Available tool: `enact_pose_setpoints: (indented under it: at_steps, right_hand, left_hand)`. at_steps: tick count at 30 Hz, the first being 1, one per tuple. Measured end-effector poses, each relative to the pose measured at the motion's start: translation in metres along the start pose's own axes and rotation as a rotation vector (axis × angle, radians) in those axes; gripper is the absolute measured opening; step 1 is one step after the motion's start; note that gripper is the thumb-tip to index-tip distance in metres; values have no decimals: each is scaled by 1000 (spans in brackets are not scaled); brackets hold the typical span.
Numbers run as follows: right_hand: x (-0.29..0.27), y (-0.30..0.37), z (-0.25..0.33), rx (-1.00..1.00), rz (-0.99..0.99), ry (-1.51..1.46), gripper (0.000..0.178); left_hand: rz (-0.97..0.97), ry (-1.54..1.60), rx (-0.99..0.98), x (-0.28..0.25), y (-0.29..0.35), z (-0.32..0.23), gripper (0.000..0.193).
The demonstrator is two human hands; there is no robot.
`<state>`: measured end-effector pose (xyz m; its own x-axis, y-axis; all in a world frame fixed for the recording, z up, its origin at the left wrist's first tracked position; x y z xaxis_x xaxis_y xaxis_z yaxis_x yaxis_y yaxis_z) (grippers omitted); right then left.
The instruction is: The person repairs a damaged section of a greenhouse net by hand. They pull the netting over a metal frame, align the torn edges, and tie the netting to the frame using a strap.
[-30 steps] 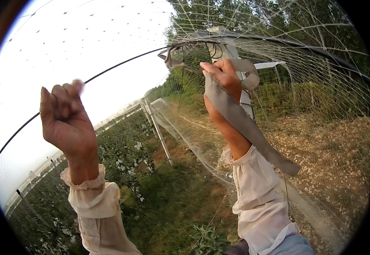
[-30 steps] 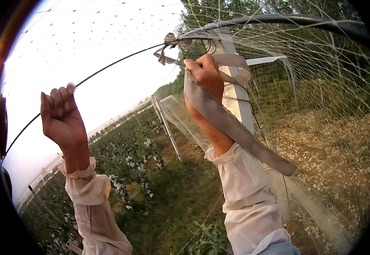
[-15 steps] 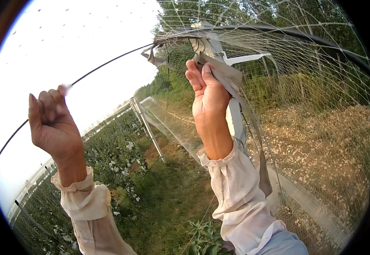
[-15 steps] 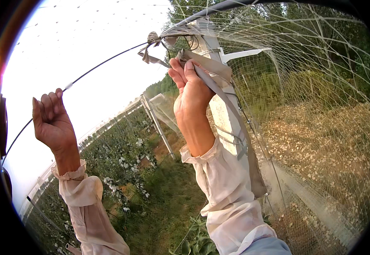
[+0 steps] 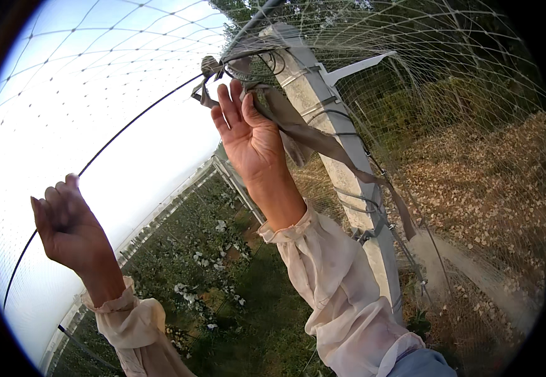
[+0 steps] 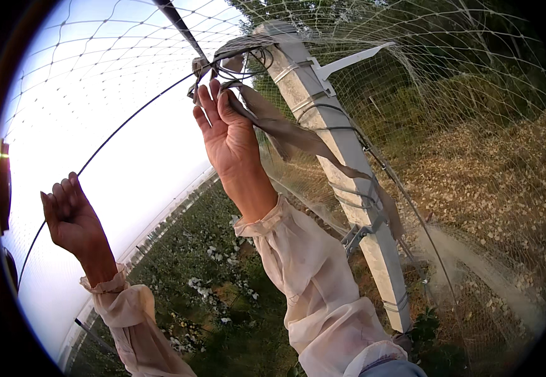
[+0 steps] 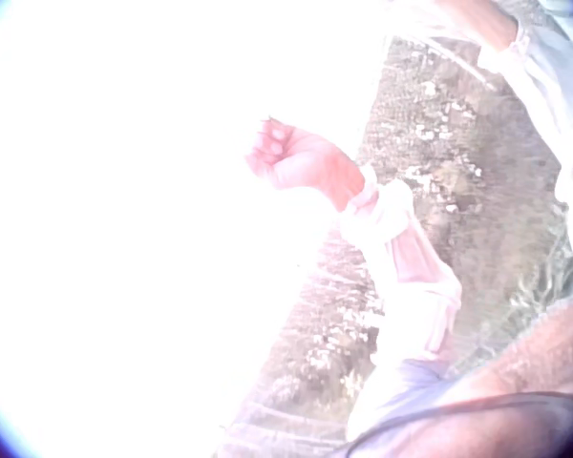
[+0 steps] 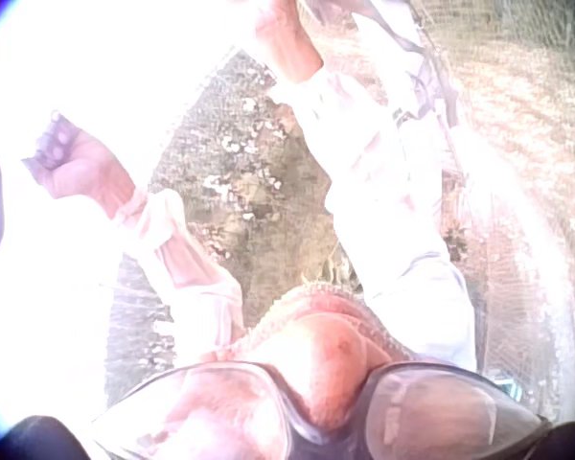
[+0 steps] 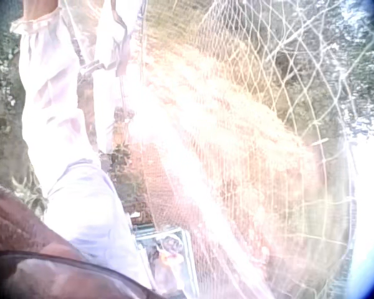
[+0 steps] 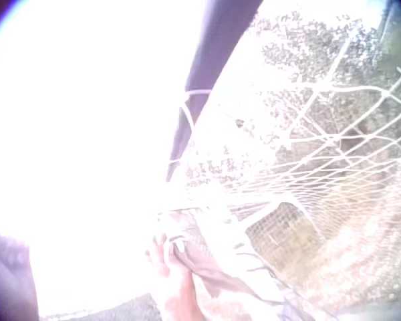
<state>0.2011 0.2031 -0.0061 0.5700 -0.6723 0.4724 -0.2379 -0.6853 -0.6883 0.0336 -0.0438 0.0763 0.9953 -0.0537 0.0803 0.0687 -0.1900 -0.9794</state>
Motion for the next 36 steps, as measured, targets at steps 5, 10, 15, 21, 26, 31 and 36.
enact_pose_setpoints:
  at_steps: [5, 10, 15, 21, 26, 31, 36]
  right_hand:
    - [-19, -6, 14, -86, -6, 196, 24]
    - [-12, -20, 24, -90, 31, 117, 22]
    - [-14, -50, 36, -140, -22, -148, 24]
    - [-1, -82, 14, 2, 103, -256, 25]
    - [13, -99, 10, 10, 151, -330, 20]
    - [23, -96, 15, -4, 170, -319, 17]
    - [26, -102, 17, -64, 50, -132, 12]
  left_hand:
    - [91, 31, -23, -3, -2, -9, 42]
    - [192, 3, -48, -6, -7, -10, 41]
    - [344, -26, -79, -7, -5, -10, 39]
    - [321, -15, -68, -8, -6, -8, 39]
    - [251, -13, -52, -4, -3, -8, 40]
    - [339, 5, -108, -7, -2, -8, 41]
    - [219, 4, -42, 1, 1, -4, 40]
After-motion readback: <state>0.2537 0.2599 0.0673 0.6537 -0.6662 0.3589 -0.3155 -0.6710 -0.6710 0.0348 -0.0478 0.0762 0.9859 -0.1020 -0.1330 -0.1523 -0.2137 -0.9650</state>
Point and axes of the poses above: each hand's wrist, its own y-axis away from the middle knuckle, its own x-axis out of the palm, z = x × y, the point moved 4 cm from there along -y, towards the middle knuckle, and after that the axes turned 15 degrees about -x, right-handed, at the moved point
